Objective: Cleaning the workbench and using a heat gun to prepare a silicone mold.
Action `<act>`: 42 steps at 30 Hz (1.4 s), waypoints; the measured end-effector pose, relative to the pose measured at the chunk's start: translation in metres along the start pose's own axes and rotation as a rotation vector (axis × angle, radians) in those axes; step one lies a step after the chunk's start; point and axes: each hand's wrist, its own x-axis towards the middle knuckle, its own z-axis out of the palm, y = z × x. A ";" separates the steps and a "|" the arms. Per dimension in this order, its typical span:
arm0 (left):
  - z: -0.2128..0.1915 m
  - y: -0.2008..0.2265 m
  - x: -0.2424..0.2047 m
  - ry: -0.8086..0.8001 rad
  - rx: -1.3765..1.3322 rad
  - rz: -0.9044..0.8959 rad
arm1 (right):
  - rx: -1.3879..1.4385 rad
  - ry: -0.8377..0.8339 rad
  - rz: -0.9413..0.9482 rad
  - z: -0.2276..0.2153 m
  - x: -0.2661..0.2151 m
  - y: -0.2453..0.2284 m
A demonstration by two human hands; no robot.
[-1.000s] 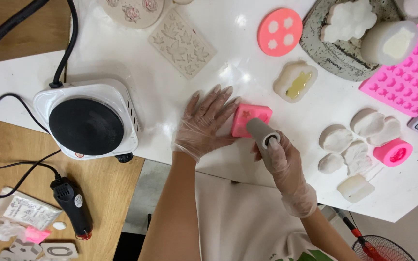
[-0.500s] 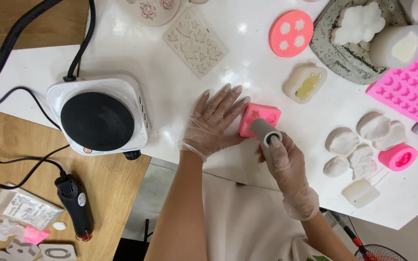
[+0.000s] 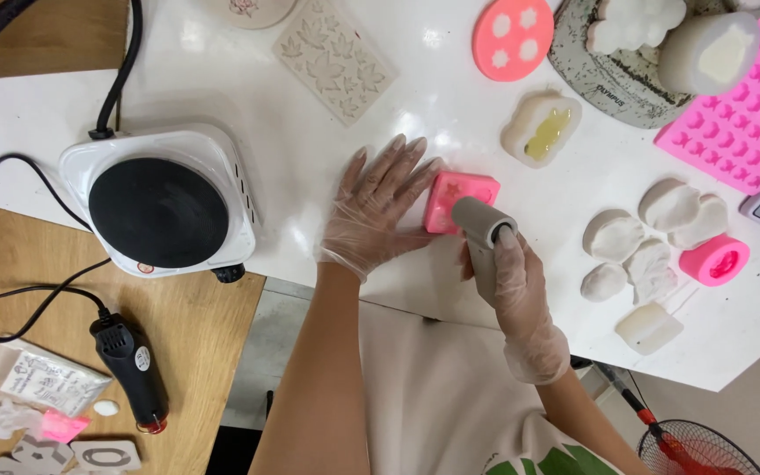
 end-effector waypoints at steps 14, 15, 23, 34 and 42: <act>0.001 -0.003 0.002 -0.004 -0.035 -0.004 | -0.003 -0.002 -0.012 0.005 0.007 0.006; 0.001 -0.003 0.002 0.010 -0.030 -0.005 | -0.013 0.002 0.012 0.006 0.007 0.003; -0.003 -0.002 0.002 -0.004 0.026 -0.015 | 0.010 0.020 0.042 0.008 0.004 0.000; 0.004 -0.001 0.006 -0.014 -0.046 -0.048 | 0.010 -0.017 -0.076 -0.010 0.011 0.022; 0.015 -0.002 0.006 0.131 -0.080 -0.028 | 0.016 -0.014 0.047 -0.009 0.013 0.002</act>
